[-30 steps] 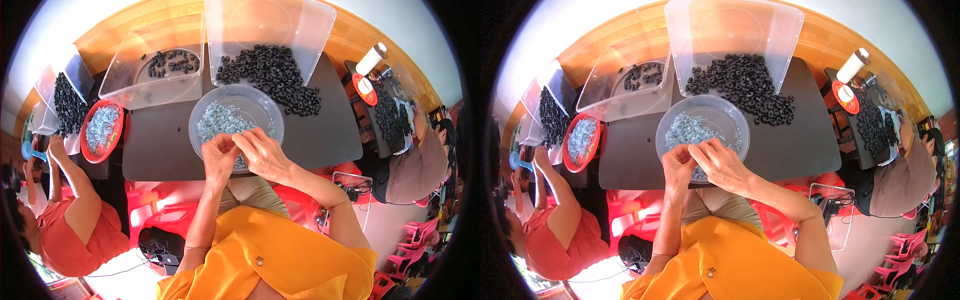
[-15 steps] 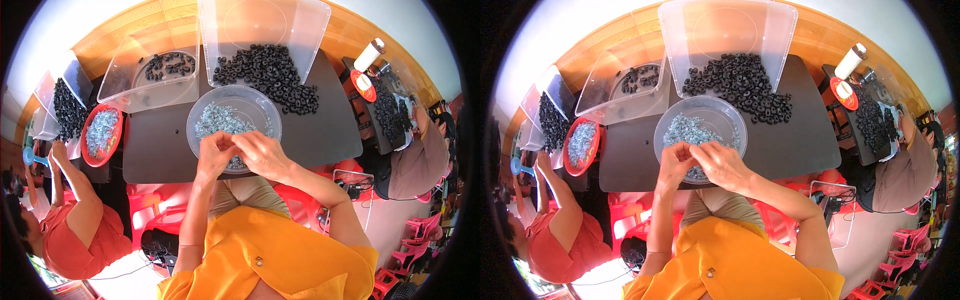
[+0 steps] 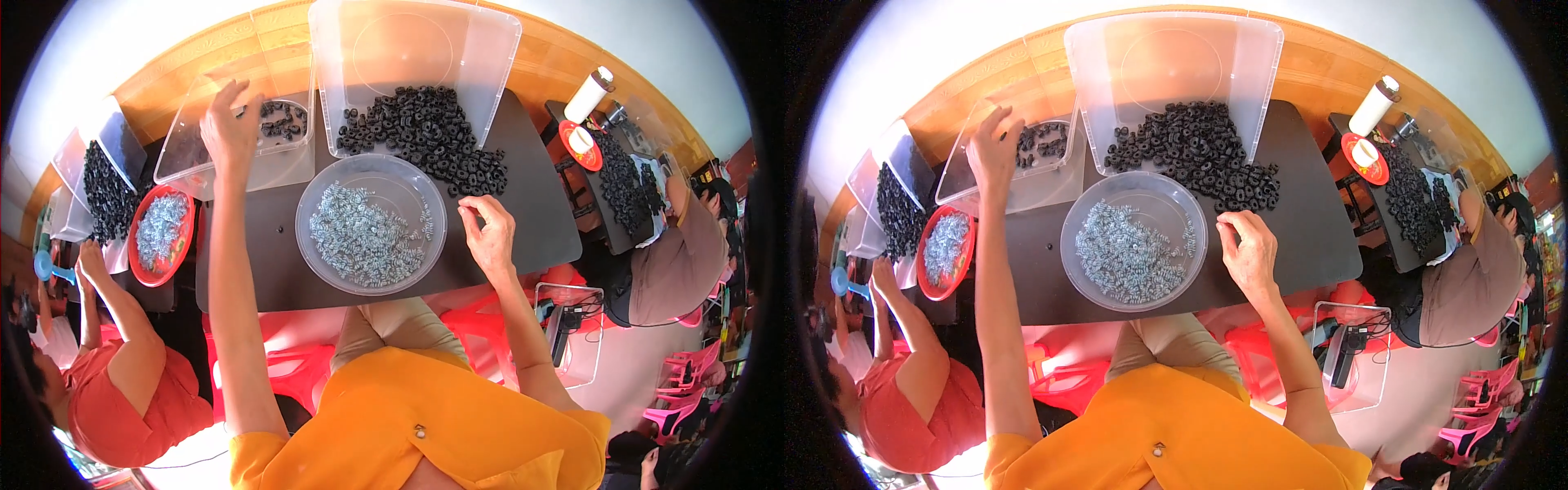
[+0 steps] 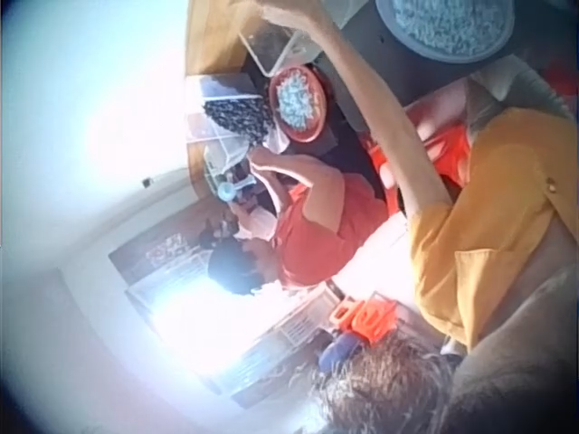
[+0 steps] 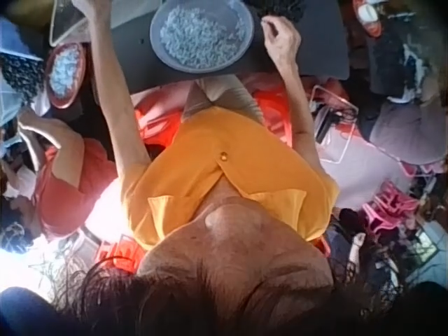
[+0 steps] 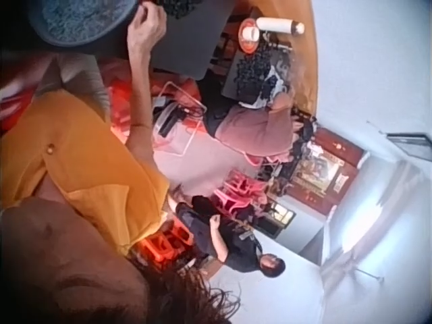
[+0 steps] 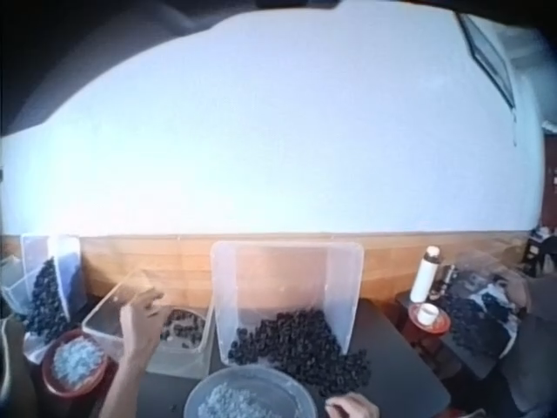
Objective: Sorting small black rubber components into a tray at a shared workbench.
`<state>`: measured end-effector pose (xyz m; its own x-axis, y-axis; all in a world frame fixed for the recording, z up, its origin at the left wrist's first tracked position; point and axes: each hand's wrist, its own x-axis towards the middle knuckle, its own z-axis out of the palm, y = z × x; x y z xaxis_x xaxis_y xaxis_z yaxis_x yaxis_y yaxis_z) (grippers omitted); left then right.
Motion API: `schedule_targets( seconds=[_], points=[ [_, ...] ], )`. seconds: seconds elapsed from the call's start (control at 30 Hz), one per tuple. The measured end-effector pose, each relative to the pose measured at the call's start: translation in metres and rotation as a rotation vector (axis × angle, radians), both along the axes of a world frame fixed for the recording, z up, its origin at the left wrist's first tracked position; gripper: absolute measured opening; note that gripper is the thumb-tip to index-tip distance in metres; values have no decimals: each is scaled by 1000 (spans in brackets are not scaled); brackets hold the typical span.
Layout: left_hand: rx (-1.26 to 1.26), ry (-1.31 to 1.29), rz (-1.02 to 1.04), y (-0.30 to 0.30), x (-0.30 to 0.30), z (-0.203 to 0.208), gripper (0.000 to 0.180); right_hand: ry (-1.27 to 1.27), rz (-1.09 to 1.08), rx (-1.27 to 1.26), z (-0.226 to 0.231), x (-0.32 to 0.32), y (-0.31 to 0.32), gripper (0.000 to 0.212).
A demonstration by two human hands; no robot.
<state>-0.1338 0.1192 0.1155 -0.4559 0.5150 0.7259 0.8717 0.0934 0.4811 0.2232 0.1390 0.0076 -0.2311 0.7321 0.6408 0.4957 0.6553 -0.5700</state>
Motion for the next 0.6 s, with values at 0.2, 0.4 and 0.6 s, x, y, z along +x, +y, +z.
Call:
schedule_targets(
  seconds=[0.2, 0.4, 0.6],
  points=[
    [100, -432, -377, -48, 83, -48, 20, -36, -176, -63, -18, 21, 30, 7],
    [-55, -773, -501, -84, 130, -100, 20, -333, -170, 16, -22, 2, 53, 17],
    [-32, -1044, -579, -99, 155, -116, 17, -409, -134, 74, -33, 0, 68, 16]
  ],
)
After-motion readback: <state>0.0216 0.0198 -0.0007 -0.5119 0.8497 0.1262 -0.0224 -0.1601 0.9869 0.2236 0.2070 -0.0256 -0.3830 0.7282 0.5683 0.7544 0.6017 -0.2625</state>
